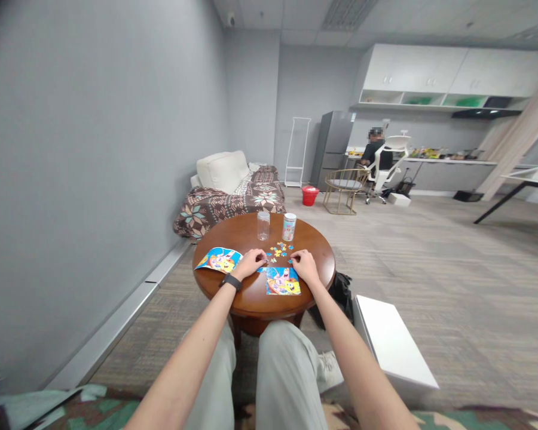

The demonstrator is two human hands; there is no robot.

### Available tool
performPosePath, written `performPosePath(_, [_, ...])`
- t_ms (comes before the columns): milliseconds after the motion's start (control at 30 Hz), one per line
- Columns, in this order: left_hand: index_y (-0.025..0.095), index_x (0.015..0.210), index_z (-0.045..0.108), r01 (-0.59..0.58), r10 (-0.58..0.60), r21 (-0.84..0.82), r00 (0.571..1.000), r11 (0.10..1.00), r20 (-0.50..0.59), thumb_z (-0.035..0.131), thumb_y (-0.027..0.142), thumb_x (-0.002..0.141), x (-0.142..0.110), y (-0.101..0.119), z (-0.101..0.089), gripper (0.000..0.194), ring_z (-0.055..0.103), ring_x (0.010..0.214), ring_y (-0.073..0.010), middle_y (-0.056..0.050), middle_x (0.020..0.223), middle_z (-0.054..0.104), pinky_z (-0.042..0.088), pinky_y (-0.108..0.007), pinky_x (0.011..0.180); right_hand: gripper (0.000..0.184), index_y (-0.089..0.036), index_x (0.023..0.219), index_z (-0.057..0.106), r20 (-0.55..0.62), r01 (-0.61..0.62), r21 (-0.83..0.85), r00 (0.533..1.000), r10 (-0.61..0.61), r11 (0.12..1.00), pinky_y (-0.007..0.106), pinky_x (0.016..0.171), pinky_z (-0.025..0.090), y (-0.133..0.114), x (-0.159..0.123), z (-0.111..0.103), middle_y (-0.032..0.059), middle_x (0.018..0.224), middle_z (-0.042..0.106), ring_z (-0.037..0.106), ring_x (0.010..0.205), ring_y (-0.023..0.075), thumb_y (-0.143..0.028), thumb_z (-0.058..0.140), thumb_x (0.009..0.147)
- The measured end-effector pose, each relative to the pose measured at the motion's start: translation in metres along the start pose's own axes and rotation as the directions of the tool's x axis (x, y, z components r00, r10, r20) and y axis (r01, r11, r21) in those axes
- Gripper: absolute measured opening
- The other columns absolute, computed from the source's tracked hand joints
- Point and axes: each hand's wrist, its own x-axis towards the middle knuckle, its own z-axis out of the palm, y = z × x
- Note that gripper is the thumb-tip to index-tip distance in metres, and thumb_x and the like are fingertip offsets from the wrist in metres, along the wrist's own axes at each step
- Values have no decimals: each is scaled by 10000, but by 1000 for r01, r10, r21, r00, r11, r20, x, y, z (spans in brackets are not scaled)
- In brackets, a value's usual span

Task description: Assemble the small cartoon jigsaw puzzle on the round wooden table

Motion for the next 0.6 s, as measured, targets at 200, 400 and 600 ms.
performPosePath(200, [187,976,672,61,-63,-50,997,997,-41,591,162,835,3,-3,5,165,653,883,-170,-36,905,715,495,-271,844,227,-225,823,754,67,23,-22,998,-21,999,353,919,475,-3,-1,-3,61,964,702,626,957,221,-129,562,750])
performPosePath(400, [196,974,712,27,-26,34,999,999,-21,573,203,864,3,-3,5,177,641,975,-197,-49,974,717,489,-309,921,263,-216,828,759,64,-34,25,997,32,999,347,878,504,-2,0,-4,54,924,722,652,884,205,-101,534,758])
performPosePath(600, [194,1011,728,11,-10,65,1000,998,-13,567,176,863,2,-1,2,219,621,1060,-210,-65,1075,700,470,-324,978,226,-206,843,758,58,-82,56,995,79,995,330,807,518,-7,0,-6,64,901,730,666,810,195,-115,565,767])
